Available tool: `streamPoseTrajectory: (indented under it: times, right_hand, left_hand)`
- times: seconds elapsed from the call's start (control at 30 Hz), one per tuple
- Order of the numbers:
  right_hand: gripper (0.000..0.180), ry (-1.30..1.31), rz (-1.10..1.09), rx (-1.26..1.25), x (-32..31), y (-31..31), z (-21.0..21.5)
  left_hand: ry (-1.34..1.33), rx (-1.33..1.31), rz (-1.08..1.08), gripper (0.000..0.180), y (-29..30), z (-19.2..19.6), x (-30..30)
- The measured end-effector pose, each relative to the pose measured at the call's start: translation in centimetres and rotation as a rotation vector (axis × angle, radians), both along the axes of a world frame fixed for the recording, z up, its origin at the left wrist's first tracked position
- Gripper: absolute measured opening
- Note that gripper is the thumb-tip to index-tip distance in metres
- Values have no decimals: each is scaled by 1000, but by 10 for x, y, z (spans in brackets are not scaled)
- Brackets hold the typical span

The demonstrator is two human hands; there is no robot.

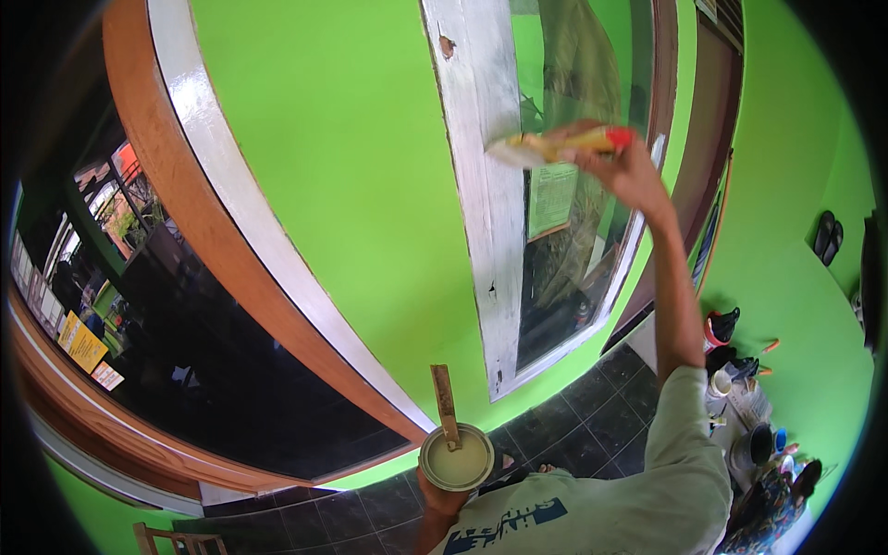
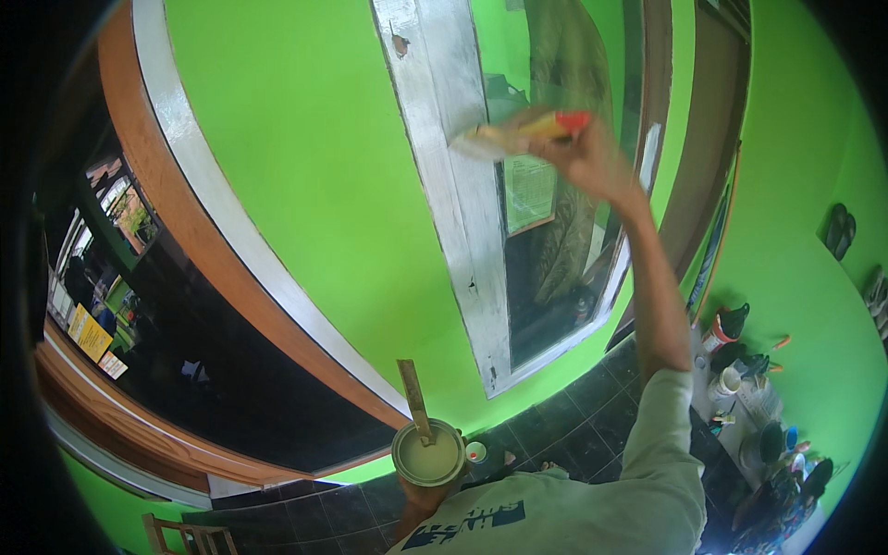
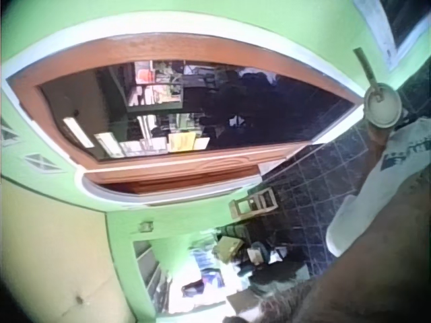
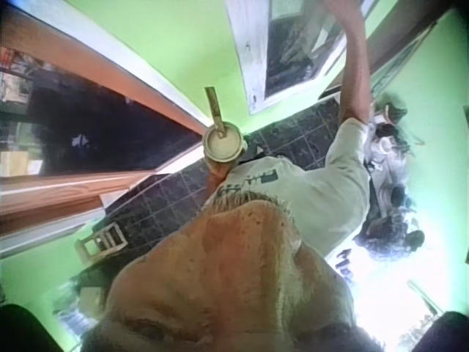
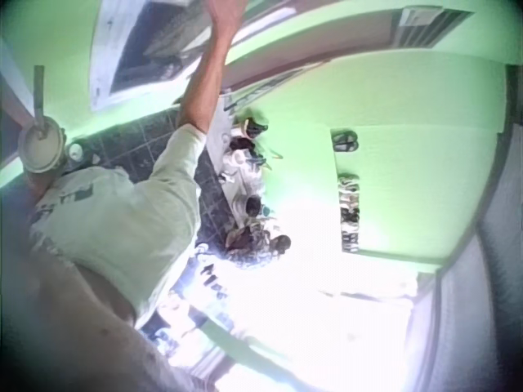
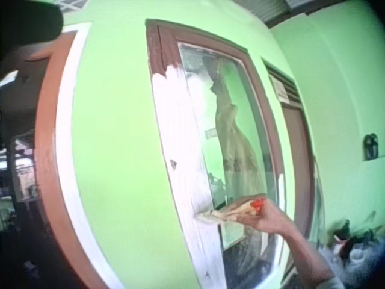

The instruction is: The person paints a vertical door frame white using a paintbrush and a paint can. They repeatedly dip the brush into the can and apply paint to the frame, working from lower to higher sections.

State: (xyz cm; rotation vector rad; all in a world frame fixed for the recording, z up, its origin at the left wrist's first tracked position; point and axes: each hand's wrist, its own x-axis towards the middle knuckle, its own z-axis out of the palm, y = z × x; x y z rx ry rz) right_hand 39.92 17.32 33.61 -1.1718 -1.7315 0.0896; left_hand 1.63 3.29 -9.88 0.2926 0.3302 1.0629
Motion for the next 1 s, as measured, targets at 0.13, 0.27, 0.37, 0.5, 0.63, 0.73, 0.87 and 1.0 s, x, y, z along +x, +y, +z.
streamPoseTrajectory:
  times: [0.13, 0.27, 0.37, 0.5, 0.63, 0.73, 0.87, 1.0]
  right_hand:
    - [32, -216, 66, 243, 19, 17, 81]
    - [30, -387, -75, 387, 3, 14, 141]
    - [27, -333, -213, 404, -7, 14, 151]
    - [36, -637, -217, 909, -2, 34, 103]
    - [46, -618, -179, 778, -13, 29, 18]
    - [48, -593, -121, 605, -15, 20, -35]
    - [46, -553, 47, 473, -12, 3, -38]
    - [31, -539, 48, 428, -12, 1, 8]
  left_hand:
    - [-272, 8, -62, 79, -6, 45, 19]
    - [-315, 41, -14, 76, -7, 64, 35]
    - [-270, -7, 34, 70, -8, 67, 42]
    - [-27, 36, 94, 62, -7, 59, 46]
    - [-266, -70, 72, 60, -3, 34, 47]
    - [-353, -85, 7, 60, -7, 44, 51]
    - [-259, -75, 9, 67, -4, 23, 50]
    - [-164, -6, 18, 80, -8, 12, 52]
